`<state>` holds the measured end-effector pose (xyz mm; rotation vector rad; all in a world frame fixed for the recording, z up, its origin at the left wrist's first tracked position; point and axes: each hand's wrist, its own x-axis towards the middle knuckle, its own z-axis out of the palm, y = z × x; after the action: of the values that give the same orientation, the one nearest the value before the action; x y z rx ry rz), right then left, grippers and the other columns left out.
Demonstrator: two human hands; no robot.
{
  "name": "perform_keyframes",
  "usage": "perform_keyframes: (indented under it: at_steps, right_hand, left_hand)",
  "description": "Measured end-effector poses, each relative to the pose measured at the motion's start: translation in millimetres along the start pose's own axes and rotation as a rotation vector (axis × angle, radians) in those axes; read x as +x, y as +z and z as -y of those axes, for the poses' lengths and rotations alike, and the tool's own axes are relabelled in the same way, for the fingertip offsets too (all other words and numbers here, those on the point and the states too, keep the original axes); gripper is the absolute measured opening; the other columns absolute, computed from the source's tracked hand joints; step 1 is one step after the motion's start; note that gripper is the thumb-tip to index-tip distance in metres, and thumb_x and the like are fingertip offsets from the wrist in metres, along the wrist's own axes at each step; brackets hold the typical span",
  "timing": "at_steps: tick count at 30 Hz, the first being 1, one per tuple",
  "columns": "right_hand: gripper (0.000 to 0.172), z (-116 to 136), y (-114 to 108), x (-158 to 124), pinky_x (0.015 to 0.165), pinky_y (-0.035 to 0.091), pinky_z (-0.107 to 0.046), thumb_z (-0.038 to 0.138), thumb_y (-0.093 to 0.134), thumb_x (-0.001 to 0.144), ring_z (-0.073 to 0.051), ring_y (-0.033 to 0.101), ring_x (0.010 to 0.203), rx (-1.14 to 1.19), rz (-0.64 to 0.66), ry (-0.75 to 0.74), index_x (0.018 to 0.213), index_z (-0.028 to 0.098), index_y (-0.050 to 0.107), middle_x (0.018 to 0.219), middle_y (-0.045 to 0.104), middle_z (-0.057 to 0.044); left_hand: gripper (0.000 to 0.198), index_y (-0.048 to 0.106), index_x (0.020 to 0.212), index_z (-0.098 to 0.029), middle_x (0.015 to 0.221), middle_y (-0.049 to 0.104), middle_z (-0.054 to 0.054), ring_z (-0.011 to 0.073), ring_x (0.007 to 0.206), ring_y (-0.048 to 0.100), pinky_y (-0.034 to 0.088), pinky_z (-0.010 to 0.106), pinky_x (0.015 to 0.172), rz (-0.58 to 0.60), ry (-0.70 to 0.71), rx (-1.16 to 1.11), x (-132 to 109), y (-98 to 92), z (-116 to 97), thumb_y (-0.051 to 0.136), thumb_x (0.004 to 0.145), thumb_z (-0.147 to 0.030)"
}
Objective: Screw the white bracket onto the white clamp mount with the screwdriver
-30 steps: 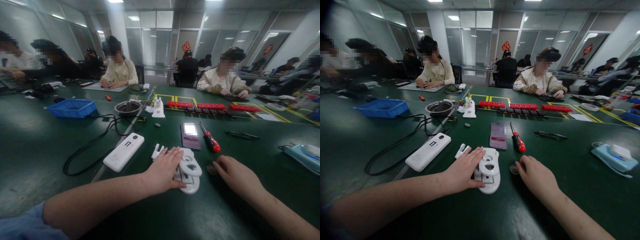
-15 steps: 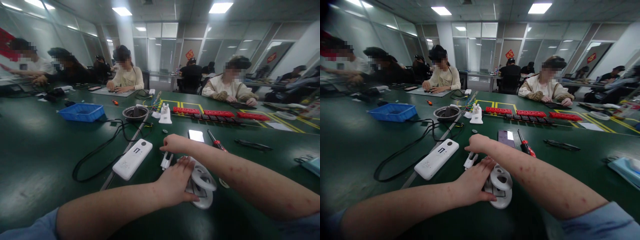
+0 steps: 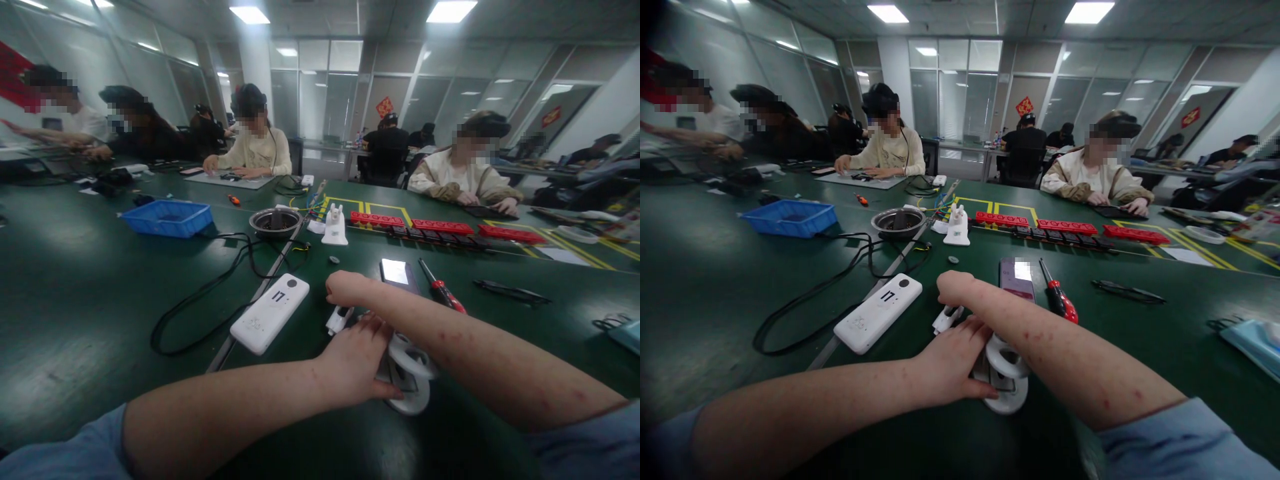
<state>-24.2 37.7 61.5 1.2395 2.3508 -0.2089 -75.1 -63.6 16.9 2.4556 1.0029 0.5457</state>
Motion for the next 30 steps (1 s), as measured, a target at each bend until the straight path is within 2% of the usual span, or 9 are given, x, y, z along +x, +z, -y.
perform_keyframes:
  at_steps: [7, 11, 15, 17, 19, 21, 24, 27, 30]
  right_hand:
    - [0.027, -4, 3, 3, 0.074, 0.047, -0.035, 0.031, 0.05, 0.084, -0.016, 0.054, 0.087, -0.003, -0.03, -0.022, 0.103, 0.013, 0.052, 0.102, 0.054, -0.006]
    - [0.024, -8, -5, 2, 0.069, 0.047, -0.032, 0.032, 0.052, 0.082, -0.014, 0.055, 0.08, 0.032, -0.098, -0.028, 0.095, 0.012, 0.056, 0.093, 0.057, -0.005]
    - [0.019, -37, -21, -21, 0.064, 0.041, -0.023, 0.027, 0.05, 0.078, -0.012, 0.055, 0.074, 0.111, -0.266, -0.006, 0.087, 0.015, 0.06, 0.082, 0.06, -0.004]
    - [0.02, -59, -19, -41, 0.06, 0.038, -0.022, 0.027, 0.046, 0.078, -0.011, 0.054, 0.068, 0.154, -0.317, 0.034, 0.086, 0.015, 0.061, 0.077, 0.06, -0.002]
    - [0.019, -81, -4, -65, 0.056, 0.037, -0.021, 0.025, 0.046, 0.076, -0.011, 0.052, 0.062, 0.187, -0.309, 0.091, 0.079, 0.015, 0.062, 0.069, 0.06, -0.001]
    - [0.017, -99, 19, -88, 0.054, 0.037, -0.021, 0.024, 0.048, 0.074, -0.011, 0.052, 0.059, 0.217, -0.261, 0.144, 0.071, 0.016, 0.062, 0.064, 0.06, 0.0]
    - [0.016, -113, 58, -113, 0.05, 0.036, -0.021, 0.022, 0.048, 0.073, -0.011, 0.053, 0.055, 0.257, -0.181, 0.218, 0.065, 0.018, 0.061, 0.061, 0.06, 0.0]
    - [0.016, -112, 86, -127, 0.05, 0.038, -0.021, 0.021, 0.047, 0.075, -0.013, 0.056, 0.058, 0.299, -0.141, 0.264, 0.066, 0.019, 0.06, 0.064, 0.061, -0.001]
    - [0.019, -107, 93, -134, 0.052, 0.039, -0.021, 0.021, 0.044, 0.078, -0.013, 0.057, 0.062, 0.34, -0.132, 0.273, 0.068, 0.02, 0.06, 0.068, 0.062, -0.001]
  left_hand:
    - [0.085, 0.028, 0.125, -0.017, 0.126, 0.041, 0.011, 0.0279, 0.117, 0.038, 0.033, 0.042, 0.097, -0.015, 0.002, 0.0, 0, 0.9, 0, 0.07, 0.056, -0.045]
    - [0.088, 0.025, 0.128, -0.015, 0.13, 0.038, 0.014, 0.0281, 0.122, 0.033, 0.03, 0.042, 0.1, -0.003, 0.013, 0.023, 0, 3.0, 1, 0.068, 0.058, -0.048]
    - [0.09, 0.022, 0.13, -0.012, 0.137, 0.028, 0.017, 0.0284, 0.128, 0.022, 0.025, 0.043, 0.103, 0.029, 0.012, 0.064, 0, 6.1, 4, 0.064, 0.061, -0.052]
    - [0.09, 0.023, 0.13, -0.013, 0.139, 0.026, 0.016, 0.0284, 0.129, 0.019, 0.024, 0.043, 0.104, 0.038, 0.009, 0.068, 0, 6.5, 5, 0.064, 0.061, -0.053]
    - [0.089, 0.024, 0.13, -0.014, 0.139, 0.026, 0.015, 0.0284, 0.129, 0.02, 0.025, 0.043, 0.103, 0.04, 0.008, 0.054, 0, 5.6, 6, 0.064, 0.061, -0.053]
    - [0.09, 0.024, 0.13, -0.014, 0.139, 0.027, 0.014, 0.0283, 0.129, 0.021, 0.026, 0.043, 0.103, 0.04, 0.007, 0.043, 0, 4.1, 6, 0.065, 0.06, -0.053]
    - [0.09, 0.026, 0.13, -0.012, 0.138, 0.029, 0.015, 0.0277, 0.128, 0.023, 0.027, 0.041, 0.104, 0.031, 0.013, 0.048, 0, 2.0, 5, 0.065, 0.06, -0.053]
    - [0.065, 0.033, 0.126, -0.014, 0.133, 0.037, 0.012, 0.0233, 0.125, 0.031, 0.029, 0.038, 0.103, -0.023, 0.012, 0.067, 1, 1.4, 4, 0.055, 0.074, -0.045]
    - [0.041, 0.039, 0.122, -0.014, 0.129, 0.043, 0.009, 0.0187, 0.122, 0.036, 0.029, 0.034, 0.103, -0.067, 0.012, 0.099, 3, 2.1, 3, 0.041, 0.084, -0.03]
